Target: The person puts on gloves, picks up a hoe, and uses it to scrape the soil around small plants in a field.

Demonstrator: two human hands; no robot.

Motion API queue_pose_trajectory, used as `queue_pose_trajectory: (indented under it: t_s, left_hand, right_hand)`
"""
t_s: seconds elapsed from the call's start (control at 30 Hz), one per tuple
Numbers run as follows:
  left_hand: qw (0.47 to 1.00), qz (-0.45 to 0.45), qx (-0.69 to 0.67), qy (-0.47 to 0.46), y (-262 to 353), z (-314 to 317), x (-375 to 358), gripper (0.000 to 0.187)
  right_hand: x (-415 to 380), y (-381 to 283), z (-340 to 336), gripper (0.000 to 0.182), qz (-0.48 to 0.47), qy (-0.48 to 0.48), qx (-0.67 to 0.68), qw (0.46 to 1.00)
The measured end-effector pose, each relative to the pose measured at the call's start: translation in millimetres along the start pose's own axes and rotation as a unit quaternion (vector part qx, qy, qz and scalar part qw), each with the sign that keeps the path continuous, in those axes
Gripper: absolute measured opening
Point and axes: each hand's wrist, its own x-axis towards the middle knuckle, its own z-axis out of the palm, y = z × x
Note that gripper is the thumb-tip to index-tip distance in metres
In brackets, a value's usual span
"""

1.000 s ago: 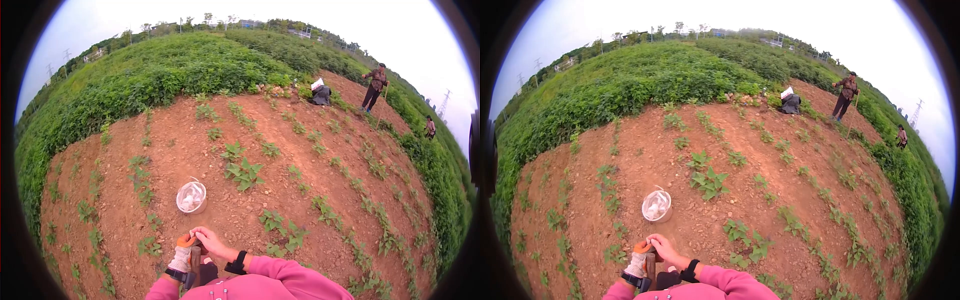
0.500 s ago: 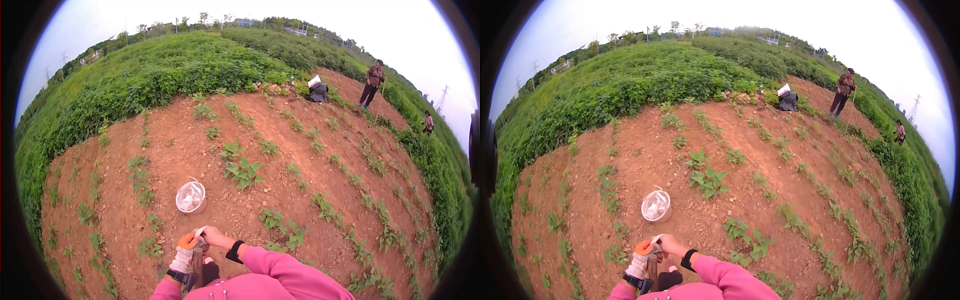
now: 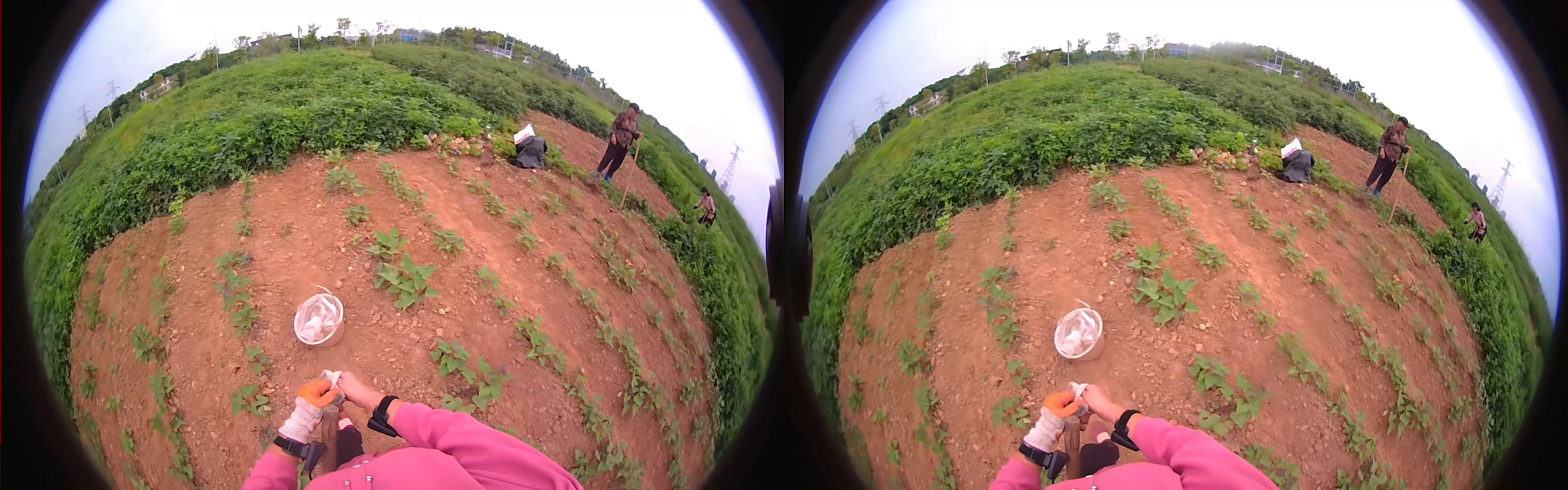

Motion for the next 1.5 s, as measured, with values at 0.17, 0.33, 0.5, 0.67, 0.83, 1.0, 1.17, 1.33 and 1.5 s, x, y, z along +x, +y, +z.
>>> queue_pose_trajectory:
  t_s: [0.17,0.33,0.5,0.67,0.83,1.0,1.17,1.33,1.5]
  left_hand:
    - [0.989,-0.067,-0.128,0.033,-33,19,0,0.021]
    - [0.995,0.066,0.058,0.054,36,-5,5,0.031]
    - [0.999,0.013,0.033,-0.001,54,-13,0,0.034]
    - [0.991,-0.068,-0.115,-0.020,34,-3,1,0.036]
    - [1.000,0.005,0.004,-0.022,68,-14,-2,0.030]
    - [0.998,0.060,0.032,-0.015,51,-7,-2,0.030]
    - [0.999,0.038,0.006,-0.037,60,-10,-10,0.027]
    - [0.996,-0.013,-0.061,-0.060,61,-12,-15,0.025]
    - [0.994,-0.079,0.045,0.052,53,-25,-12,0.026]
  right_hand:
    - [20,3,-14,0.028,0.004,-0.173,-0.071,0.982]
    - [38,-9,-7,0.044,-0.030,-0.385,0.250,0.888]
    - [-23,-97,63,0.050,-0.043,-0.347,0.142,0.926]
    - [-5,-103,65,0.056,-0.089,-0.307,0.287,0.903]
    - [11,-95,71,0.050,-0.117,-0.293,0.144,0.938]
    - [27,-78,64,0.056,-0.044,-0.296,0.140,0.944]
    - [23,-75,79,0.053,-0.028,-0.272,0.017,0.962]
    - [53,-52,53,0.046,-0.137,-0.227,-0.195,0.944]
    - [23,-74,40,0.046,-0.132,-0.050,-0.620,0.772]
